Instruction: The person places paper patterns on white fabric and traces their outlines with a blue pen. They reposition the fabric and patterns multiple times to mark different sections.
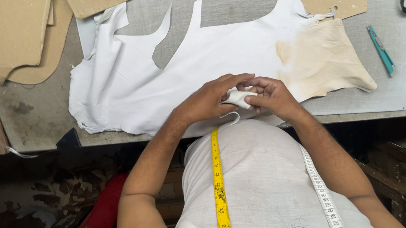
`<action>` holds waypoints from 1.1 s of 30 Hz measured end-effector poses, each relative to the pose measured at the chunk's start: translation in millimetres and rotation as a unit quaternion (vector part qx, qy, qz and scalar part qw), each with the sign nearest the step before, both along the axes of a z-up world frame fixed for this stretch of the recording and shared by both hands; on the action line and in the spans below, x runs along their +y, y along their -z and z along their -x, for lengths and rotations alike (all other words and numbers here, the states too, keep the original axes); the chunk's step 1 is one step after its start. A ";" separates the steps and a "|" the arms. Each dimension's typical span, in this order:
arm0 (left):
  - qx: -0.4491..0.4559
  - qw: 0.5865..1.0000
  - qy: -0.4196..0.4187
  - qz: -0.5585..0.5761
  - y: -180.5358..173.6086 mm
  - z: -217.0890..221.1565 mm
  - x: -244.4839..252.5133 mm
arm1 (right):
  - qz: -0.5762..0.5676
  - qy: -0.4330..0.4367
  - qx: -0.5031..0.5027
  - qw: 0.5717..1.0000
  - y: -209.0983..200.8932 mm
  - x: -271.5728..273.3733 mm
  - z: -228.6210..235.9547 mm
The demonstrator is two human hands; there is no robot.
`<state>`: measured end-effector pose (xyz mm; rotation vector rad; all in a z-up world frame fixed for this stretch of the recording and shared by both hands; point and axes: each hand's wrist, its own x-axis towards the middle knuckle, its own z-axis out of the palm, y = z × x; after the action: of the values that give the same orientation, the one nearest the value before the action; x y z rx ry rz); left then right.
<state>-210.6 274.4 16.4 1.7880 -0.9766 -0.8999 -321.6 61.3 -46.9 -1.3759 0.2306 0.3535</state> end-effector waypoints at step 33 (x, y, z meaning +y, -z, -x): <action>-0.502 0.802 -0.265 -0.185 75.1 18.3 23.9 | 0.564 0.082 -0.363 0.737 16.3 9.0 -38.9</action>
<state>-228.9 298.3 -58.7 2.7651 -0.8163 0.3350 -282.7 70.3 -63.2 -2.5549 -0.1431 -0.6280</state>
